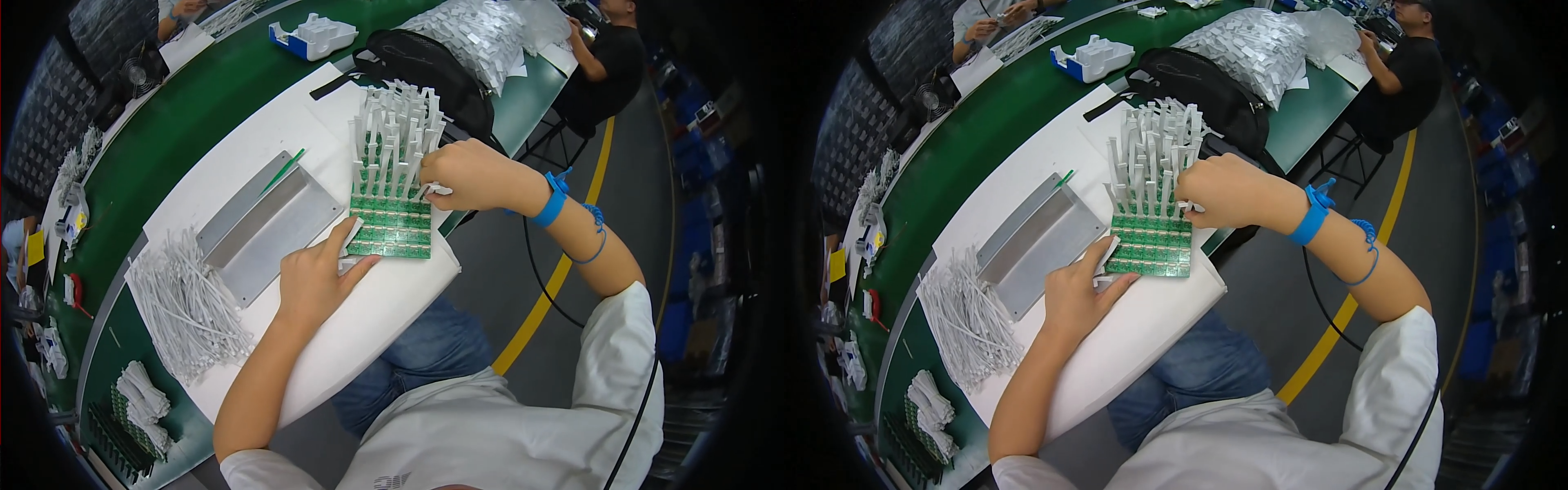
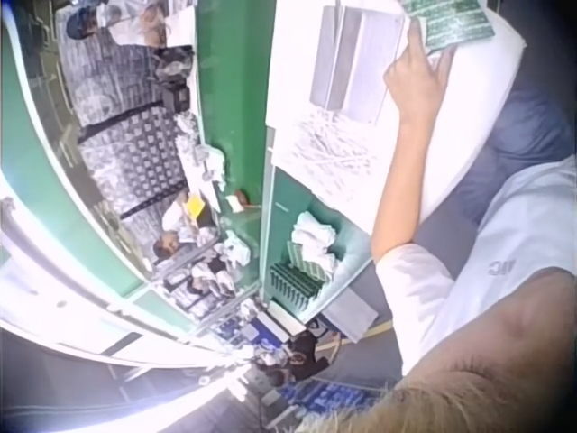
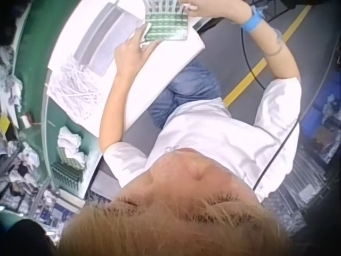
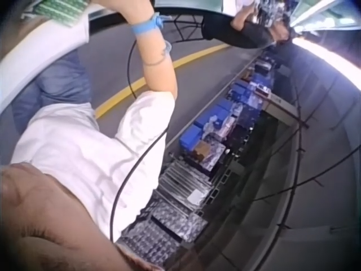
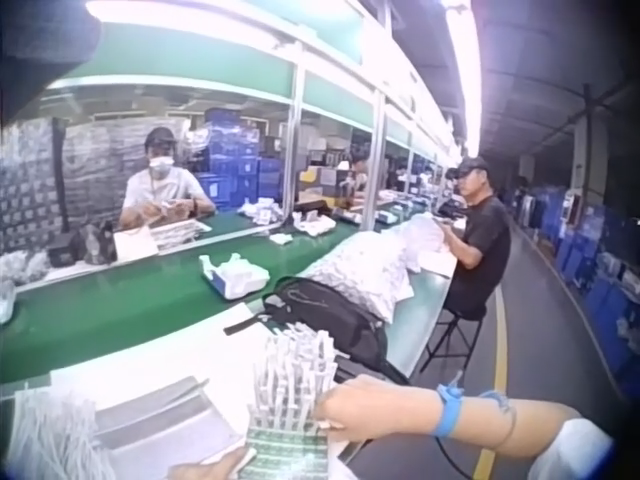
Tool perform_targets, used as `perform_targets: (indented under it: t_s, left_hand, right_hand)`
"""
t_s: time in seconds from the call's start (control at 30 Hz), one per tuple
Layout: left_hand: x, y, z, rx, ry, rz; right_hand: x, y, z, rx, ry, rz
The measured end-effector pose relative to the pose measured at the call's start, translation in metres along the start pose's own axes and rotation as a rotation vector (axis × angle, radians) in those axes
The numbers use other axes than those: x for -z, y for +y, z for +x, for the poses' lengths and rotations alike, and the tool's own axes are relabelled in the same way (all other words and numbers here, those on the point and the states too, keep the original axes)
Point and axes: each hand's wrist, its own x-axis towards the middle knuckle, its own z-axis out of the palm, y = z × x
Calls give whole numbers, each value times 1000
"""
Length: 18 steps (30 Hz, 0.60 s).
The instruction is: The person inserts wire connector components into slots on printed circuit boards by hand at an assembly station.
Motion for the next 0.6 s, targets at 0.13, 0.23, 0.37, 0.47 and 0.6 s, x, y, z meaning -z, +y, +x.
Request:
perform_targets:
  t_s: [0.13, 0.23, 0.37, 0.47, 0.6]
  left_hand:
    - [-1, -5, 1, -2, 1, -7]
    - [-3, -7, 3, -5, 0, 0]
    - [-4, -10, 5, 7, -4, 1]
    - [-5, -11, 7, 4, -6, -3]
    - [-7, -12, 10, 8, -14, -1]
  right_hand:
    - [-3, 1, 6, -12, -21, 10]
    - [-2, 2, 9, -29, -40, -13]
    - [-2, 5, 13, -18, -56, 11]
    - [-2, 7, 14, -16, -57, 15]
    - [0, 11, 16, 16, -45, 25]
